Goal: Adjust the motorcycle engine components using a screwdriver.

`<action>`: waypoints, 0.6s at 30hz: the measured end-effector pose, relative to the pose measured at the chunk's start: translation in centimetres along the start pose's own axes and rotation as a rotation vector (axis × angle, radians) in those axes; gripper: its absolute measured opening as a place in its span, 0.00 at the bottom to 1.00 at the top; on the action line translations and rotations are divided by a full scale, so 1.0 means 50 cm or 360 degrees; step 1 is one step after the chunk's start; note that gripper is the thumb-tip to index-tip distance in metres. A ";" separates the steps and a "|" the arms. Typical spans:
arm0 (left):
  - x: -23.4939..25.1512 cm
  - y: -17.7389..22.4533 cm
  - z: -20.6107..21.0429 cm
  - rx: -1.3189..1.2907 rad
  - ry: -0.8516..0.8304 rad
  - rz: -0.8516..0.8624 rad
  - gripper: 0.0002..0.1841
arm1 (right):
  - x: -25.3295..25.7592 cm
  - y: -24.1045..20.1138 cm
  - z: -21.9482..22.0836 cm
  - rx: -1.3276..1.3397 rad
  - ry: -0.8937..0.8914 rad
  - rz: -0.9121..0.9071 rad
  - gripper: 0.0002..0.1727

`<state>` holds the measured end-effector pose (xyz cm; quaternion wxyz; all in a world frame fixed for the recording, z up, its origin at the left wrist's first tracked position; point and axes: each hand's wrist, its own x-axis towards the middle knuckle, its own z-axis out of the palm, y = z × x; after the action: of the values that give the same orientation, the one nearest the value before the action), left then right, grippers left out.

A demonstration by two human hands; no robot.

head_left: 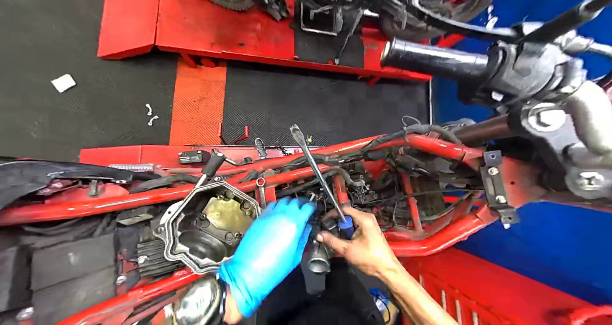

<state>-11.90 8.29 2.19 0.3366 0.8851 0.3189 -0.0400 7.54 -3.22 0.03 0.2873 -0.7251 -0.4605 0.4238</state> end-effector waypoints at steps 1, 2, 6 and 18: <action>0.024 -0.013 -0.013 -0.0015 -0.0055 0.0207 0.15 | 0.004 0.008 -0.001 0.0036 -0.0010 0.0007 0.19; 0.050 -0.026 -0.023 -0.0092 -0.0185 0.0339 0.16 | 0.008 0.015 -0.004 0.0075 -0.0021 0.0009 0.20; 0.137 -0.066 -0.056 -0.0343 -0.0829 0.0381 0.19 | 0.034 0.041 -0.035 0.0284 -0.0082 -0.0032 0.17; 0.234 -0.125 -0.010 -0.0596 -0.0866 0.0804 0.12 | 0.066 0.064 -0.017 0.0522 -0.0043 0.0071 0.36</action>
<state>-6.39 18.44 -4.31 0.5630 0.8162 -0.0071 -0.1300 10.36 -1.55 -3.32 0.3861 -0.6727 -0.3728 0.5093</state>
